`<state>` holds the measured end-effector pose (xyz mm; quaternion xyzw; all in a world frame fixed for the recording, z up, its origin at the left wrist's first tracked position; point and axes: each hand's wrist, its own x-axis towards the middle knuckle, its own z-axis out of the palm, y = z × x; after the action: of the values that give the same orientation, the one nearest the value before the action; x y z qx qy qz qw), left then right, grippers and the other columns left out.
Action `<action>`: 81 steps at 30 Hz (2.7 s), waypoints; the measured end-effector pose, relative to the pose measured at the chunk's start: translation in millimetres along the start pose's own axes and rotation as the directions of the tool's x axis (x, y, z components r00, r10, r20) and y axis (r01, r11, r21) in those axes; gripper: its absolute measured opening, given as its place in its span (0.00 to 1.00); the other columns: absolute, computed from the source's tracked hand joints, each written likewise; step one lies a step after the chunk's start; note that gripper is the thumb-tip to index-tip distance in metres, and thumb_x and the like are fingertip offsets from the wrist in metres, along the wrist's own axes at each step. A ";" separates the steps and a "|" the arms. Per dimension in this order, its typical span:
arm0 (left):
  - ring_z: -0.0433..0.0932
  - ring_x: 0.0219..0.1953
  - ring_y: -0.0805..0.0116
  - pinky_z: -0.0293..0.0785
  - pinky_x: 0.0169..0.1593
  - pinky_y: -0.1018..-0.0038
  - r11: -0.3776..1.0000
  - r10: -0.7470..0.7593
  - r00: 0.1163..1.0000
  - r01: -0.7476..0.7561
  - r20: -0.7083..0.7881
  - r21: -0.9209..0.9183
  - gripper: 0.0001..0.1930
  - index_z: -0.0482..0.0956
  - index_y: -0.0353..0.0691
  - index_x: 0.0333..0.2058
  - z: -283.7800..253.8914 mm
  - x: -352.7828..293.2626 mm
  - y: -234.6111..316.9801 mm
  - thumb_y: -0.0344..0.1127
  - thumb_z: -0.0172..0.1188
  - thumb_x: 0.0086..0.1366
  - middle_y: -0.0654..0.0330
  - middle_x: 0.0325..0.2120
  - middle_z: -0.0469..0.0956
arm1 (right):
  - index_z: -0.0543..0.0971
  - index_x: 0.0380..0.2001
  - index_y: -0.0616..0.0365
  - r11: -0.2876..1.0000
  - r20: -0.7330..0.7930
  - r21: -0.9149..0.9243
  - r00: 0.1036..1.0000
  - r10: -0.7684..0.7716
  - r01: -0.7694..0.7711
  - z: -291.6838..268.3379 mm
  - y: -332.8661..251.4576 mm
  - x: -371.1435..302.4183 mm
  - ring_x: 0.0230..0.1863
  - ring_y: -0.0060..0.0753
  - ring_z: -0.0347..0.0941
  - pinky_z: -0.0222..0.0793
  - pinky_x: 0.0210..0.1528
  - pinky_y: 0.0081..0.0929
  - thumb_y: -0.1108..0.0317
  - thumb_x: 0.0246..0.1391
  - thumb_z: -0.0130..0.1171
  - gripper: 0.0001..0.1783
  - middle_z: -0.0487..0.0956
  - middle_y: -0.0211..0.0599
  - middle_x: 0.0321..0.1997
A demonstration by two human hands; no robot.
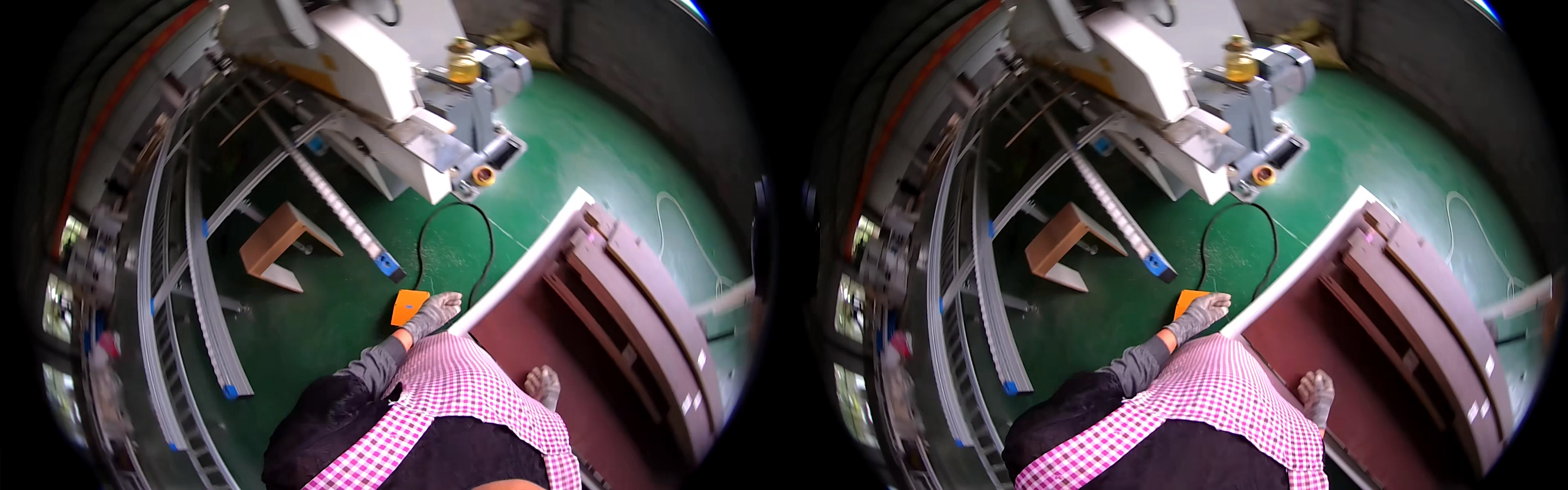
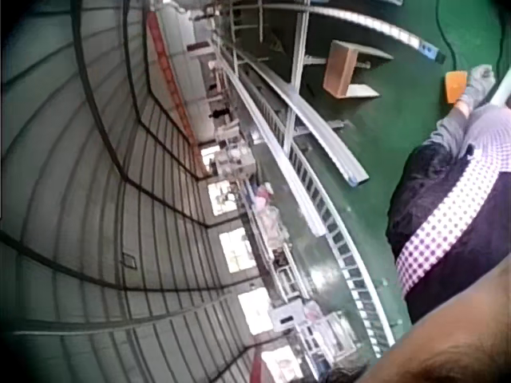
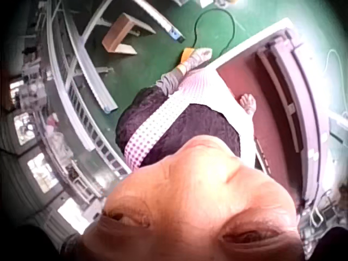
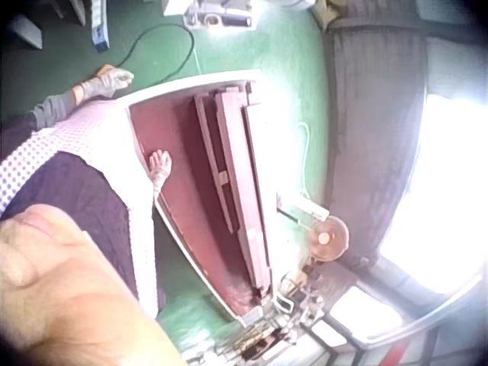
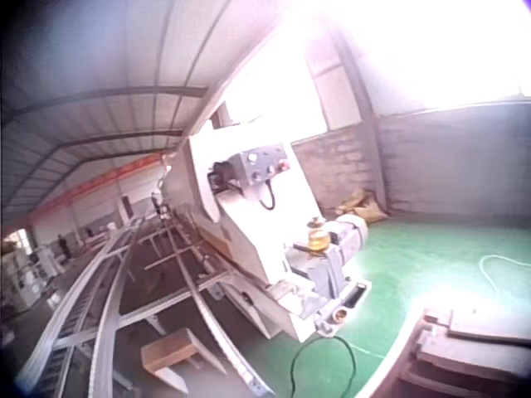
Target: The person picks up wooden planks from a stack and feeds them one at a time into an edge-banding machine, repeating this process for several planks.
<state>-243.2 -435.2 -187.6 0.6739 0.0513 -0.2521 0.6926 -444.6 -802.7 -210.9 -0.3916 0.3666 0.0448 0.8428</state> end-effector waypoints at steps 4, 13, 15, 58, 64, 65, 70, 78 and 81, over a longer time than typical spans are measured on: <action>0.80 0.46 0.71 0.79 0.52 0.73 0.984 0.058 0.974 -0.092 -0.218 -0.150 0.21 0.72 0.33 0.60 -49.0 -43.2 33.8 0.27 0.61 0.68 0.55 0.50 0.80 | 0.72 0.54 0.56 0.963 0.030 -0.241 0.990 0.134 -0.123 46.5 2.5 9.8 0.36 0.31 0.79 0.80 0.39 0.29 0.65 0.67 0.57 0.15 0.80 0.39 0.42; 0.70 0.19 0.83 0.67 0.24 0.83 0.890 0.219 0.762 -0.412 -0.610 -0.195 0.11 0.83 0.40 0.47 -153.1 -103.1 113.9 0.37 0.58 0.72 0.64 0.24 0.79 | 0.77 0.50 0.55 0.812 0.239 -0.576 0.970 0.055 0.096 178.1 -18.2 59.8 0.35 0.25 0.78 0.78 0.38 0.26 0.67 0.65 0.58 0.12 0.82 0.33 0.39; 0.70 0.18 0.82 0.67 0.22 0.83 0.891 0.193 0.704 -0.417 -0.684 -0.177 0.11 0.83 0.40 0.46 -183.7 -104.7 118.3 0.38 0.58 0.73 0.64 0.24 0.79 | 0.77 0.49 0.55 0.789 0.272 -0.605 0.959 0.077 0.108 202.5 -12.3 66.4 0.35 0.24 0.78 0.78 0.38 0.26 0.67 0.65 0.58 0.12 0.82 0.33 0.39; 0.53 0.73 0.48 0.47 0.73 0.50 0.416 0.621 0.427 0.531 -0.657 0.738 0.49 0.52 0.46 0.73 -518.6 23.3 249.2 0.49 0.68 0.57 0.50 0.71 0.55 | 0.72 0.55 0.68 0.787 0.059 -0.593 0.965 0.255 -0.172 329.7 25.3 58.0 0.43 0.36 0.79 0.79 0.49 0.33 0.75 0.64 0.57 0.17 0.81 0.46 0.43; 0.47 0.75 0.49 0.45 0.74 0.51 0.344 0.485 0.502 0.643 -0.716 0.684 0.52 0.47 0.49 0.74 -543.5 30.5 273.6 0.48 0.69 0.56 0.55 0.74 0.47 | 0.74 0.54 0.66 0.785 0.069 -0.589 0.956 0.286 -0.192 355.6 21.7 36.9 0.43 0.34 0.80 0.79 0.49 0.34 0.75 0.64 0.57 0.16 0.82 0.45 0.44; 0.46 0.76 0.49 0.45 0.74 0.50 0.330 0.458 0.518 0.656 -0.723 0.679 0.52 0.46 0.51 0.74 -548.9 33.9 278.4 0.48 0.69 0.57 0.56 0.75 0.46 | 0.74 0.54 0.66 0.785 0.061 -0.587 0.957 0.285 -0.196 356.7 23.0 36.9 0.44 0.34 0.80 0.79 0.50 0.34 0.75 0.64 0.57 0.16 0.82 0.45 0.44; 0.47 0.76 0.50 0.43 0.75 0.49 0.287 0.414 0.540 0.687 -0.733 0.668 0.47 0.48 0.53 0.74 -572.2 54.0 291.0 0.39 0.65 0.58 0.57 0.75 0.48 | 0.75 0.53 0.65 0.782 0.026 -0.584 0.959 0.284 -0.216 353.9 26.6 42.2 0.44 0.34 0.80 0.79 0.50 0.34 0.75 0.64 0.57 0.15 0.82 0.45 0.44; 0.66 0.66 0.54 0.51 0.71 0.48 0.288 0.284 0.601 0.690 -0.747 0.664 0.37 0.67 0.54 0.64 -582.6 73.6 277.0 0.28 0.64 0.53 0.55 0.61 0.71 | 0.76 0.53 0.64 0.762 -0.037 -0.598 0.958 0.283 -0.248 347.9 21.3 38.6 0.45 0.35 0.80 0.79 0.51 0.35 0.75 0.64 0.57 0.15 0.82 0.45 0.46; 0.78 0.52 0.50 0.72 0.58 0.55 0.259 0.452 0.625 0.591 -0.637 0.764 0.21 0.79 0.47 0.46 -562.3 61.5 259.0 0.29 0.67 0.51 0.55 0.46 0.79 | 0.76 0.52 0.64 0.762 -0.034 -0.598 0.958 0.285 -0.248 344.4 18.7 34.3 0.45 0.35 0.80 0.79 0.51 0.36 0.75 0.63 0.57 0.15 0.82 0.45 0.46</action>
<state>69.6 77.8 -26.4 0.9750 0.2145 0.0545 0.0180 -225.8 -558.4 -98.8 -0.5790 0.3607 0.2887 0.6718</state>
